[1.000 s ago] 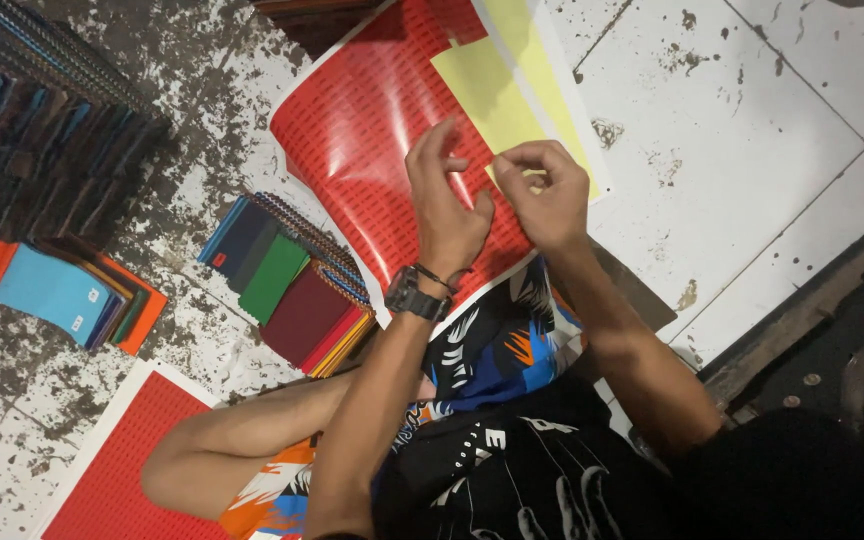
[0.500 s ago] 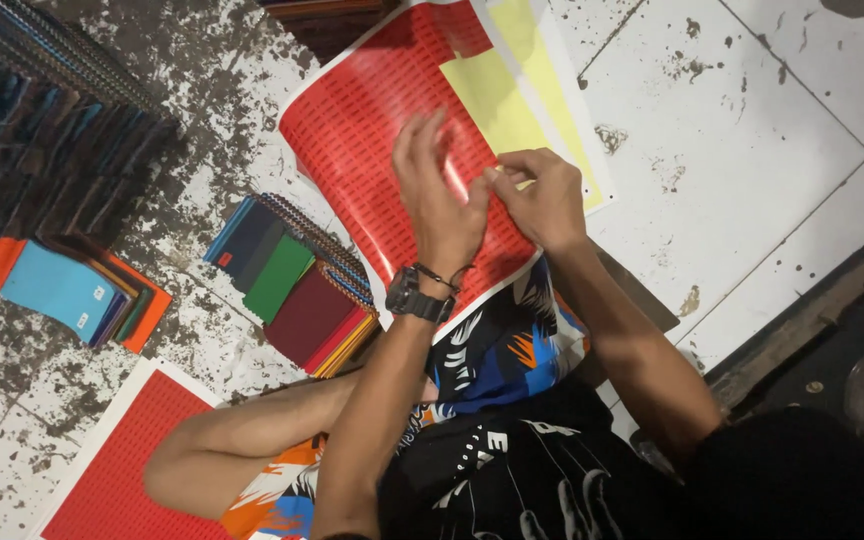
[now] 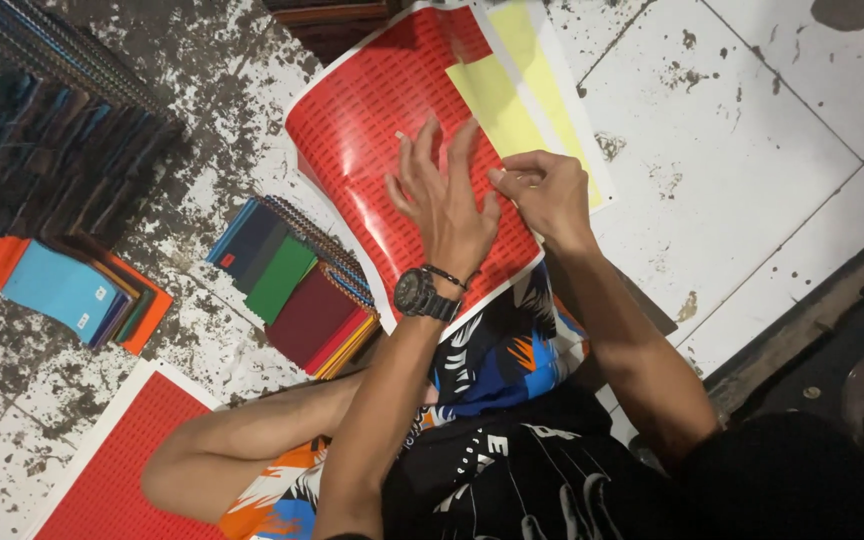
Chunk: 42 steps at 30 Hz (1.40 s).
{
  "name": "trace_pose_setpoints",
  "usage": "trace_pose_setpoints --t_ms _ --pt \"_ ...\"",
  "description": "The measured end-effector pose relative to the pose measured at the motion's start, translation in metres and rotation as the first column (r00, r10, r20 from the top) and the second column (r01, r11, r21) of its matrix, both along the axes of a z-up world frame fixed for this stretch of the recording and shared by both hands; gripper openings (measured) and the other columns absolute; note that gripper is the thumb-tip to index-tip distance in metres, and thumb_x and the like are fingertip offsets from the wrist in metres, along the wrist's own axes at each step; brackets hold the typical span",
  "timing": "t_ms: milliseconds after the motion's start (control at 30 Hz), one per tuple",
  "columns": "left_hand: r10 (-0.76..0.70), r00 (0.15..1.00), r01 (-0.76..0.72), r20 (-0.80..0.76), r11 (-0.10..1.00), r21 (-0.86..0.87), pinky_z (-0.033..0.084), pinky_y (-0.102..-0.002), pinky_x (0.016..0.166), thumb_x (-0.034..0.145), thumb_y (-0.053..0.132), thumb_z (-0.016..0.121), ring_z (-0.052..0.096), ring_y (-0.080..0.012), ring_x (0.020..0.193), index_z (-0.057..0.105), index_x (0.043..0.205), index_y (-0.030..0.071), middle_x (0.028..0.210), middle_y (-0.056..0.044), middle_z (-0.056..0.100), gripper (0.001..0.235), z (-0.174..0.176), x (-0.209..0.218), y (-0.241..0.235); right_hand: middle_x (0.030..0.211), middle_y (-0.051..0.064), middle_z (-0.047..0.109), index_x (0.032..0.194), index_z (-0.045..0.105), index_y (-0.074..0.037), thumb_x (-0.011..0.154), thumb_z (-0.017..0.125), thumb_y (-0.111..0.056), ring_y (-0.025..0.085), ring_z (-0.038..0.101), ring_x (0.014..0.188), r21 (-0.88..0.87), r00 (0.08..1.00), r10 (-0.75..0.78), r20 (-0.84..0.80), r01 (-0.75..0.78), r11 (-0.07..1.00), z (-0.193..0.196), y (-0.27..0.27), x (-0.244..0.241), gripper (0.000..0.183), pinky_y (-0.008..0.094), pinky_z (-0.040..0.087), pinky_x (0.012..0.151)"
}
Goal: The person sits on the floor and applies small red stickers to the spine of a stack of notebooks. They peel stickers from a red sheet and press them onto the notebook edges, repeating the process for multiple notebooks.
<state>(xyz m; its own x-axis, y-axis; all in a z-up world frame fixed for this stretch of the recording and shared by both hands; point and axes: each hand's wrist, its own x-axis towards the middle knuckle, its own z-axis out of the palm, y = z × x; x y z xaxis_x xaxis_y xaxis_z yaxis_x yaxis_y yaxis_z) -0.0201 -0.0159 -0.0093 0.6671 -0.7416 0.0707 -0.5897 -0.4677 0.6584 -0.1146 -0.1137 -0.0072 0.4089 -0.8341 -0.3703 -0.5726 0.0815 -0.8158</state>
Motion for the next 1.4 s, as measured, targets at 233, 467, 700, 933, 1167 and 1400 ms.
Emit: trace_pose_setpoints --t_ms 233,467,700,933,1167,1400 --pt "-0.022 0.997 0.023 0.071 1.0 -0.008 0.006 -0.076 0.117 0.072 0.009 0.085 0.01 -0.0406 0.154 0.042 0.152 0.03 0.163 -0.009 0.021 0.094 -0.001 -0.003 -0.001 0.09 0.012 0.077 0.103 0.079 -0.007 0.082 0.086 -0.022 0.014 0.074 0.08 -0.086 0.997 -0.046 0.066 0.051 0.995 -0.008 0.006 -0.002 0.026 0.028 0.059 0.071" --pt "-0.066 0.985 -0.012 -0.16 0.896 -0.445 0.038 -0.056 0.115 0.073 0.004 0.082 0.036 -0.0393 0.144 0.048 0.147 0.023 0.159 -0.014 0.026 0.084 0.002 0.006 -0.003 0.094 0.01 0.07 0.106 0.072 -0.004 0.093 0.077 -0.014 0.017 0.071 0.081 -0.103 0.907 -0.063 0.416 0.116 0.988 0.007 0.009 -0.01 0.018 0.027 0.058 0.067" --pt "-0.219 0.714 -0.401 -0.665 0.65 -0.645 0.066 -0.032 0.085 0.078 0.001 0.086 0.062 -0.0262 0.113 0.043 0.147 0.011 0.159 -0.011 0.028 0.082 0.03 0.013 0.008 0.107 0.016 0.065 0.116 0.067 0.006 0.082 0.062 0.003 0.019 0.07 0.094 0.154 0.764 -0.025 0.645 -0.097 0.983 0.013 0.024 -0.008 0.034 0.031 0.06 0.077" --pt "-0.046 0.787 -0.468 -0.616 0.605 -0.644 0.068 -0.035 0.082 0.076 0.001 0.085 0.063 -0.0297 0.115 0.042 0.148 0.013 0.16 -0.013 0.023 0.085 0.053 0.057 0.074 0.104 0.015 0.064 0.136 0.059 0.001 0.086 0.055 0.012 0.018 0.07 0.092 -0.046 0.827 0.26 0.499 -0.275 0.96 0.017 0.023 0.041 0.051 0.029 0.057 0.075" --pt "0.201 0.856 -0.498 -0.477 0.566 -0.657 0.042 -0.041 0.118 0.098 0.017 0.067 0.053 -0.026 0.137 0.066 0.121 0.011 0.138 -0.011 0.059 0.024 0.036 0.142 0.194 0.108 0.009 0.071 0.124 0.069 -0.004 0.101 0.063 -0.007 0.019 0.068 0.094 -0.43 0.569 0.804 0.173 -0.691 0.581 0.044 0.079 0.148 0.023 0.029 0.055 0.079" --pt "0.544 0.65 -0.759 -0.53 0.48 -0.439 0.043 -0.041 0.111 0.093 0.033 0.069 0.06 -0.0249 0.125 0.079 0.092 0.014 0.119 -0.007 0.071 0.022 -0.019 0.193 0.272 0.11 0.016 0.065 0.121 0.076 -0.007 0.094 0.076 -0.011 0.038 0.064 0.099 -0.675 0.093 0.941 -0.324 -0.72 -0.161 -0.017 0.144 0.255 0.027 0.051 0.053 0.065"
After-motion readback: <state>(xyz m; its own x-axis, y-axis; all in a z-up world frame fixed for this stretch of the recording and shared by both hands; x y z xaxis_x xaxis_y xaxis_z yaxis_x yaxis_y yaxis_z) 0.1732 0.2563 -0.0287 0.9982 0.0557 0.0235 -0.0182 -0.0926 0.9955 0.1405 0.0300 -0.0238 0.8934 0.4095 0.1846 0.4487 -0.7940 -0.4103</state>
